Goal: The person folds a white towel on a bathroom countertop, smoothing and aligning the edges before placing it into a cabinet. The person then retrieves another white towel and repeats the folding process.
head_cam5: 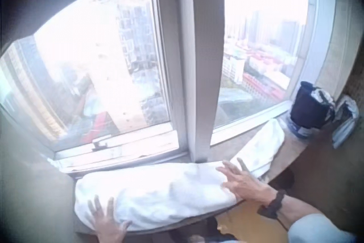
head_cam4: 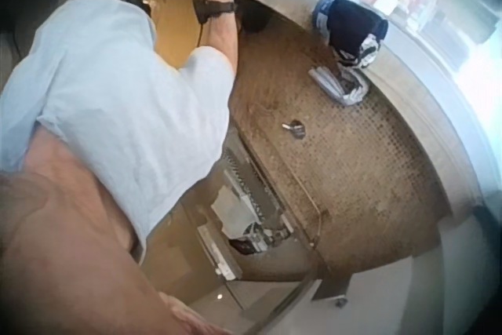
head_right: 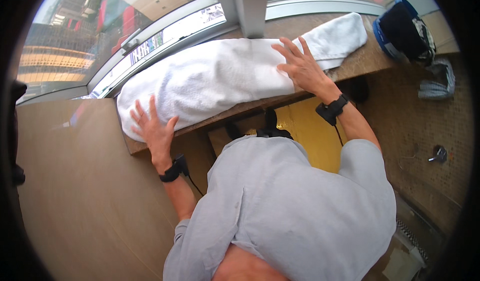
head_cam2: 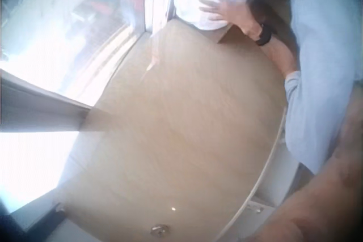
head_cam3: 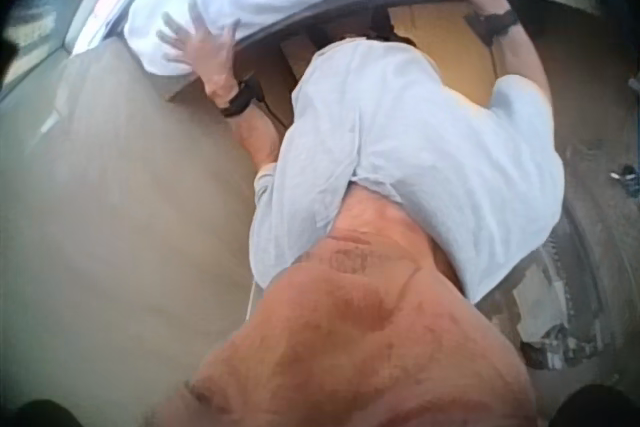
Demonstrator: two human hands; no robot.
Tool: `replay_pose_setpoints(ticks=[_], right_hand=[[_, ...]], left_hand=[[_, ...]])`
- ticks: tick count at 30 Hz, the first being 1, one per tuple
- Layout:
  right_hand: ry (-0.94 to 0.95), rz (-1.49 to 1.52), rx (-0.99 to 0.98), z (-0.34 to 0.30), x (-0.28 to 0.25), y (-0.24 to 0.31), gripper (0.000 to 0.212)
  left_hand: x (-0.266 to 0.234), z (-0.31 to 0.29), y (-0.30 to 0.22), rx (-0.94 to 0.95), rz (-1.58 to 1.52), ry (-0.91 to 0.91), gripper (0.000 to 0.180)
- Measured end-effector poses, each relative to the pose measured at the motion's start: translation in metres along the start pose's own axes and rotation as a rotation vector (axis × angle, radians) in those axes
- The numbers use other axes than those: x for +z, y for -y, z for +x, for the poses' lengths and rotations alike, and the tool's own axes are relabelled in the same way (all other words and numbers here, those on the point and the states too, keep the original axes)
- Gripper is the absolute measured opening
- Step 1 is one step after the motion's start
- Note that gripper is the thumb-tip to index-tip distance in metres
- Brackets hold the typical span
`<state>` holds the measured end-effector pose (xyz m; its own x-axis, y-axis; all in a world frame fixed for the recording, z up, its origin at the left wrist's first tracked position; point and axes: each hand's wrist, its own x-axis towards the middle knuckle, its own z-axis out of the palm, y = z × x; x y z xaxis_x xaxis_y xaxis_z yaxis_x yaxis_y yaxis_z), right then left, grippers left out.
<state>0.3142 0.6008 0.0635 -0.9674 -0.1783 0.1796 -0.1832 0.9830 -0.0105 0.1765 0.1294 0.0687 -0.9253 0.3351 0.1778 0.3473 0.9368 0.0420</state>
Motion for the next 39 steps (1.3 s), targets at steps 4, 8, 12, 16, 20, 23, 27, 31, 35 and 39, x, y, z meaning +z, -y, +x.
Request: replay_pose_setpoints(ticks=[4, 8, 12, 16, 20, 23, 27, 31, 35, 39], right_hand=[[-0.132, 0.068, 0.130, 0.006, 0.007, 0.040, 0.035], [-0.034, 0.069, 0.134, -0.014, 0.037, 0.058, 0.075], [-0.015, -0.005, 0.055, -0.017, 0.034, 0.050, 0.072], [-0.209, -0.154, -0.032, -0.008, 0.045, 0.019, 0.042], [-0.185, -0.109, 0.118, -0.011, 0.059, -0.001, 0.035], [0.068, -0.133, 0.175, -0.005, 0.031, 0.008, 0.045], [0.153, -0.009, 0.129, 0.015, -0.004, 0.057, 0.067], [-0.008, 0.146, 0.030, 0.066, 0.009, 0.111, 0.083], [-0.066, 0.205, -0.137, 0.122, 0.032, 0.172, 0.090], [-0.081, 0.182, -0.272, 0.151, 0.058, 0.215, 0.096]], left_hand=[[0.044, 0.022, -0.044, 0.389, -0.228, -0.096, 0.102], [0.079, 0.027, -0.064, 0.482, -0.167, 0.089, 0.101], [0.060, 0.033, -0.058, 0.490, -0.184, 0.143, 0.102], [0.086, 0.040, -0.054, 0.546, -0.143, -0.064, 0.089], [0.128, 0.030, -0.080, 0.598, -0.158, -0.223, 0.080], [0.104, 0.023, -0.088, 0.566, -0.157, -0.126, 0.078], [0.037, 0.016, -0.048, 0.441, -0.122, -0.035, 0.075], [0.002, 0.013, 0.014, 0.130, 0.091, 0.162, 0.095], [-0.002, 0.011, 0.050, 0.035, 0.073, 0.241, 0.113], [0.005, 0.011, 0.062, -0.005, 0.057, 0.316, 0.124]])
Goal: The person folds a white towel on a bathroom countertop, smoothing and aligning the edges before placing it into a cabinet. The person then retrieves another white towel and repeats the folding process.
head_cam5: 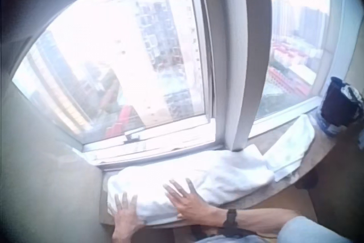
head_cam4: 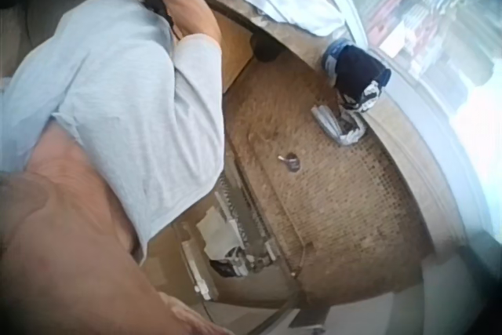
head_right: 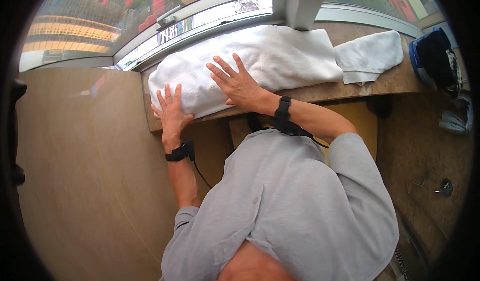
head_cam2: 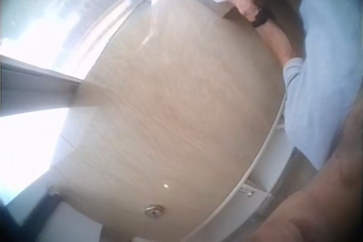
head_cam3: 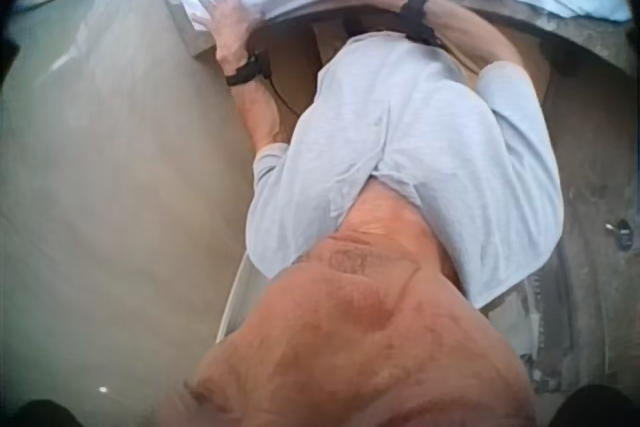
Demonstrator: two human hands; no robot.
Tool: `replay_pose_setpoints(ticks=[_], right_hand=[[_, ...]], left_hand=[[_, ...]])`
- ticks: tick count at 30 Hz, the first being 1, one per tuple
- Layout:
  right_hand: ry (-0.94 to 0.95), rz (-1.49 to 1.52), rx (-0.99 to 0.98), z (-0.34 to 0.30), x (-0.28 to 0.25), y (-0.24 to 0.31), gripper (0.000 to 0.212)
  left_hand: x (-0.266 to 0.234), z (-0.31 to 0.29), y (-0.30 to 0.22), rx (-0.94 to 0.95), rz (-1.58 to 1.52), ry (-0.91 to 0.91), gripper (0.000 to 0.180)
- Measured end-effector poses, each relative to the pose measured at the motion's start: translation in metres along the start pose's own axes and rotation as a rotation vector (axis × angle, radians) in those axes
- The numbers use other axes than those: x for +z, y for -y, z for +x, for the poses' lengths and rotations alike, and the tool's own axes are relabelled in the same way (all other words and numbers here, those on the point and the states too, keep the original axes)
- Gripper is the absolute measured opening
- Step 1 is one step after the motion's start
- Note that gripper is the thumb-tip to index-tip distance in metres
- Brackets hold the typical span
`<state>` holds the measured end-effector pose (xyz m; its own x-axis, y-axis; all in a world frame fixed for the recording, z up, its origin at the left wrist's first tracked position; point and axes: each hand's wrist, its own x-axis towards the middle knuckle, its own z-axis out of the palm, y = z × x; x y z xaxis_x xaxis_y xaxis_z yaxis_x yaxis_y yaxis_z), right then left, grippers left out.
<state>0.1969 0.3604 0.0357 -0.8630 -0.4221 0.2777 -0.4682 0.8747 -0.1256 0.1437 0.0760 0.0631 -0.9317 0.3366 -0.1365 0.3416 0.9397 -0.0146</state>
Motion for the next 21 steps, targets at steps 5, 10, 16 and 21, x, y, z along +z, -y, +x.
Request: replay_pose_setpoints(ticks=[5, 10, 16, 21], right_hand=[[-0.146, -0.102, -0.027, 0.011, 0.043, 0.002, 0.037], [-0.221, -0.064, -0.020, 0.019, 0.050, 0.005, 0.020], [-0.252, -0.061, 0.012, 0.009, 0.022, 0.017, 0.020], [0.096, -0.060, 0.161, 0.011, 0.009, 0.043, 0.054]], left_hand=[[0.027, 0.010, 0.005, 0.131, -0.046, -0.173, 0.101], [0.062, 0.022, 0.016, 0.247, 0.103, -0.614, 0.039], [0.059, 0.006, 0.006, 0.147, -0.023, -0.716, 0.030], [0.042, -0.021, 0.021, 0.082, -0.224, -0.293, 0.082]])
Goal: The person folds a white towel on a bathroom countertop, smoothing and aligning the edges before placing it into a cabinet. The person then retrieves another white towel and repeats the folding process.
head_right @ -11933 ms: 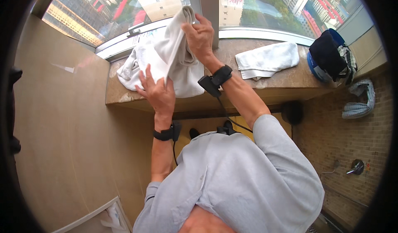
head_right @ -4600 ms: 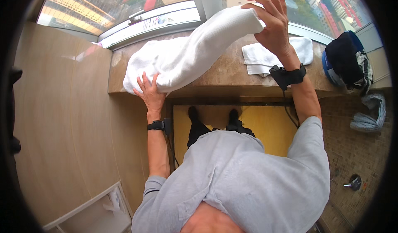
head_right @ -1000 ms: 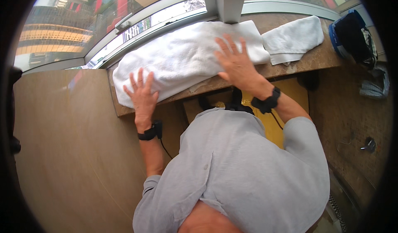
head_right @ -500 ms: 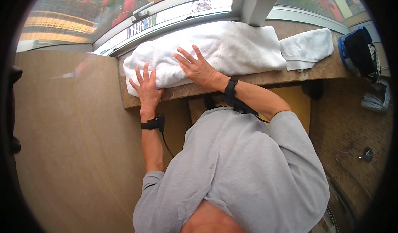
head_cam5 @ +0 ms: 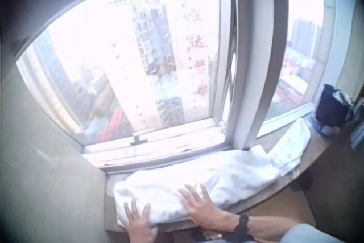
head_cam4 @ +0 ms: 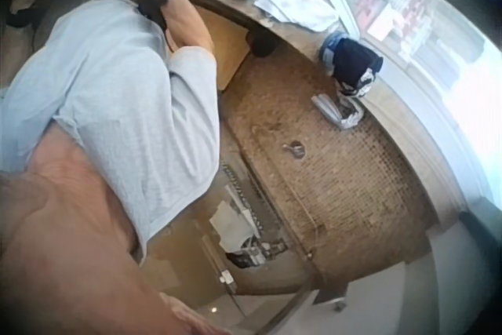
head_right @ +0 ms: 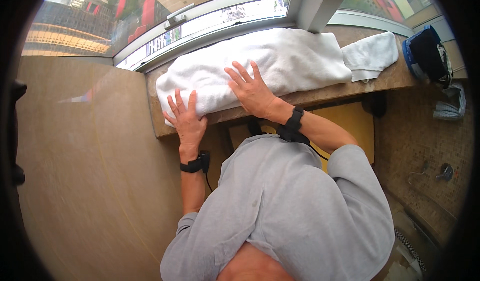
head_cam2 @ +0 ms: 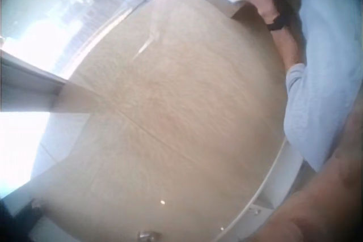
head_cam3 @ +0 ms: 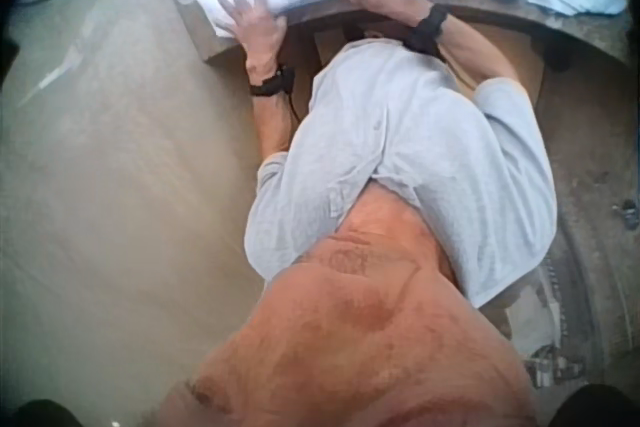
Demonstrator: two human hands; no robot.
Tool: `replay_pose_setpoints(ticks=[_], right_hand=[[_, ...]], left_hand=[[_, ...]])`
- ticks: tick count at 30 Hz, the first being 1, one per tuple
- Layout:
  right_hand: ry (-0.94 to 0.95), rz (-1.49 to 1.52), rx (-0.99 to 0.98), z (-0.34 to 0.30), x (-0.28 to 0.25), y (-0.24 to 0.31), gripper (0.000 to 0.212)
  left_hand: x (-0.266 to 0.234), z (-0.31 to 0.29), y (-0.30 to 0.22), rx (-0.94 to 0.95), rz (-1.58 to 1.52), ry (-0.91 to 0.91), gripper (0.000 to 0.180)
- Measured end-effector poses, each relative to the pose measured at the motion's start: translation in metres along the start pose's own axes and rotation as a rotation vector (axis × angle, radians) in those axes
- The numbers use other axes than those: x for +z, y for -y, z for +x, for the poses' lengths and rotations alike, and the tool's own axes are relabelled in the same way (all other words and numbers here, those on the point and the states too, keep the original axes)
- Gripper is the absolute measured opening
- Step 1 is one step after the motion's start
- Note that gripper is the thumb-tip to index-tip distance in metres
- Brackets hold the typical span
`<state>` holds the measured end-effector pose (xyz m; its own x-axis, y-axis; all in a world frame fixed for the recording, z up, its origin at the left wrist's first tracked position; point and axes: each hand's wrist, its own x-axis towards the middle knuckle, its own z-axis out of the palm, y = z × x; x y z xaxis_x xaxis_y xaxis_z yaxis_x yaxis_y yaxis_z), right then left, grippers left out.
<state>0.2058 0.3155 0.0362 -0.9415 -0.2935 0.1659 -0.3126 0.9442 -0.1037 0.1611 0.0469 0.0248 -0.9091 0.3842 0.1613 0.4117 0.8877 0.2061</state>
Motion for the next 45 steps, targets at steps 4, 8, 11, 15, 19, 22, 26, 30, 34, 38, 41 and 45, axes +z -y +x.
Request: replay_pose_setpoints(ticks=[4, 8, 11, 15, 19, 22, 26, 30, 34, 38, 41, 45], right_hand=[[-0.281, 0.169, -0.004, 0.025, -0.014, 0.031, 0.090], [-0.273, 0.081, -0.067, 0.059, 0.017, 0.053, 0.084], [-0.104, 0.018, -0.069, 0.069, 0.033, 0.058, 0.076], [0.000, -0.001, -0.084, 0.068, 0.006, 0.054, 0.061], [-0.066, -0.016, -0.195, 0.075, 0.026, 0.053, 0.043], [-0.311, -0.080, -0.281, 0.093, 0.023, 0.044, 0.029], [-0.549, 0.005, -0.231, 0.106, -0.040, 0.039, 0.048], [-0.588, -0.040, -0.225, 0.088, -0.020, 0.050, 0.029], [-0.216, 0.080, -0.167, 0.048, 0.021, 0.051, 0.039], [-0.382, 0.071, -0.041, 0.033, 0.012, 0.031, 0.063], [-0.414, 0.006, 0.073, 0.033, 0.007, 0.016, 0.064], [-0.161, -0.101, 0.130, 0.009, 0.039, -0.001, 0.067]], left_hand=[[-0.035, -0.006, 0.026, -0.064, -0.037, 0.044, 0.093], [-0.050, 0.001, 0.043, -0.063, 0.035, 0.060, 0.100], [-0.049, 0.011, 0.059, -0.050, 0.105, 0.182, 0.103], [-0.040, 0.032, 0.081, 0.026, 0.109, 0.173, 0.085], [-0.020, 0.055, 0.096, 0.251, 0.124, 0.037, 0.057], [-0.005, 0.061, 0.101, 0.347, 0.198, -0.247, 0.039], [-0.060, 0.067, 0.067, 0.251, 0.187, -0.621, 0.032], [-0.042, 0.051, 0.072, 0.143, 0.329, -0.541, 0.033], [0.001, -0.002, 0.101, -0.110, 0.341, -0.081, 0.046], [-0.028, 0.010, 0.083, -0.128, 0.203, -0.257, 0.044], [-0.028, 0.034, 0.062, 0.014, 0.046, -0.387, 0.047], [0.034, 0.033, 0.063, -0.254, -0.016, 0.042, 0.053]])
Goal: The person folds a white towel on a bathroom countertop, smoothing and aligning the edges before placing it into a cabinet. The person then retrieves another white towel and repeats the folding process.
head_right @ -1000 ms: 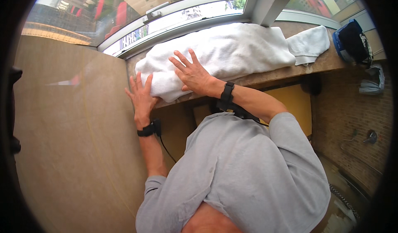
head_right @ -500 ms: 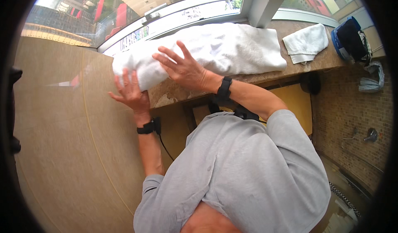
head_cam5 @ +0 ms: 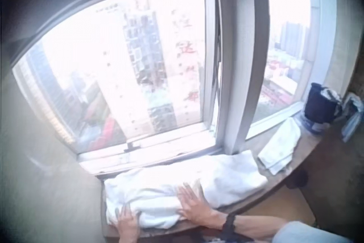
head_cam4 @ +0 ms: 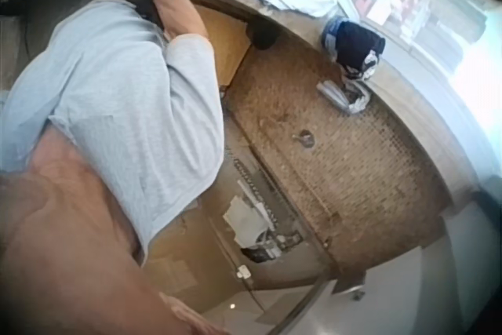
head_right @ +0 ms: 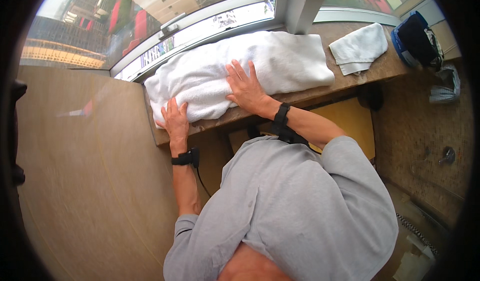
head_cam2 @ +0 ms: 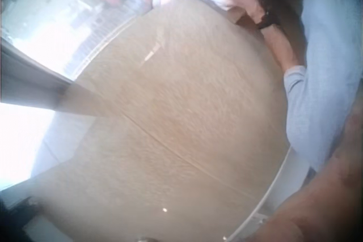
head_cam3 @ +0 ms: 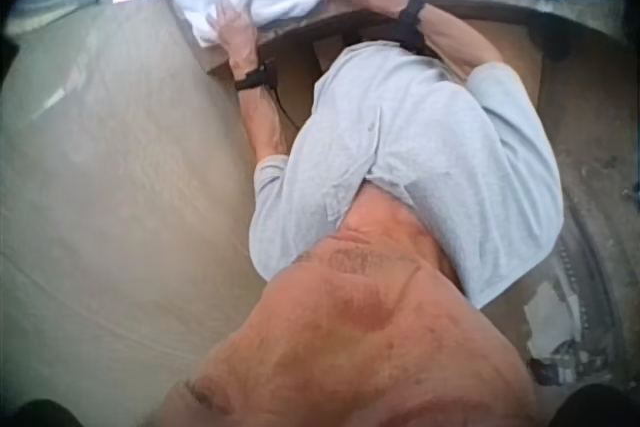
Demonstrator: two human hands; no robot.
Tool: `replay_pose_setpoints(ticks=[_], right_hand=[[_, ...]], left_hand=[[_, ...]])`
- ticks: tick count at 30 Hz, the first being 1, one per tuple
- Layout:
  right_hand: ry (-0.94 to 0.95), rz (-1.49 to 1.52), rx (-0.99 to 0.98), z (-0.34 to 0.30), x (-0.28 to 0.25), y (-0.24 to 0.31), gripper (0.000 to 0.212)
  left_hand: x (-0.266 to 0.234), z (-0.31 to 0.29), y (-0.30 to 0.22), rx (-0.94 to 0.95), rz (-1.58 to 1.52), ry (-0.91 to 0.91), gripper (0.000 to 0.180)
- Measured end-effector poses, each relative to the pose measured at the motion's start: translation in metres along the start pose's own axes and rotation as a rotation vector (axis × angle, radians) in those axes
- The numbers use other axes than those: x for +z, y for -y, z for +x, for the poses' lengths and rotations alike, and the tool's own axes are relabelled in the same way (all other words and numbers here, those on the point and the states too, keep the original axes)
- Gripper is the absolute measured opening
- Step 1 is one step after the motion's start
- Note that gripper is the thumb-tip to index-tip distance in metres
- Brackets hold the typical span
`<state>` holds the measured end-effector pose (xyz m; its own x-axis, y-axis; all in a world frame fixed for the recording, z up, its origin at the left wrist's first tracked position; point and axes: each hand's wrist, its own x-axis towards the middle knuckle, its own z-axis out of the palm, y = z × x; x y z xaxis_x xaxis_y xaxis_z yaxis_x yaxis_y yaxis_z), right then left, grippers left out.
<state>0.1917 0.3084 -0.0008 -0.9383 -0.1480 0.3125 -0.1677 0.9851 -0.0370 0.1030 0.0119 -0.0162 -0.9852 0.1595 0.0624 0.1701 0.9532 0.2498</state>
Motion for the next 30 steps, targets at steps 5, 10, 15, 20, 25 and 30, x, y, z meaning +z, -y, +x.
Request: replay_pose_setpoints(ticks=[5, 10, 15, 20, 25, 30], right_hand=[[-0.142, 0.088, 0.071, 0.001, -0.033, -0.015, 0.062], [-0.096, -0.084, 0.208, -0.009, -0.044, -0.075, 0.072], [-0.037, -0.112, 0.284, -0.041, -0.015, -0.128, 0.083], [-0.045, -0.097, 0.265, -0.058, -0.015, -0.147, 0.082], [0.006, -0.036, 0.212, -0.082, -0.031, -0.159, 0.081], [-0.073, 0.034, 0.181, -0.078, -0.033, -0.163, 0.082]], left_hand=[[-0.047, 0.013, -0.025, -0.028, 0.281, 0.208, 0.076], [-0.055, 0.032, -0.047, 0.262, 0.123, 0.092, 0.096], [-0.030, 0.046, -0.077, 0.274, 0.062, 0.267, 0.126], [-0.028, 0.027, -0.090, 0.217, 0.118, 0.278, 0.124], [-0.028, -0.031, -0.105, 0.174, 0.185, 0.296, 0.126], [-0.058, -0.013, -0.131, 0.107, 0.186, 0.422, 0.126]])
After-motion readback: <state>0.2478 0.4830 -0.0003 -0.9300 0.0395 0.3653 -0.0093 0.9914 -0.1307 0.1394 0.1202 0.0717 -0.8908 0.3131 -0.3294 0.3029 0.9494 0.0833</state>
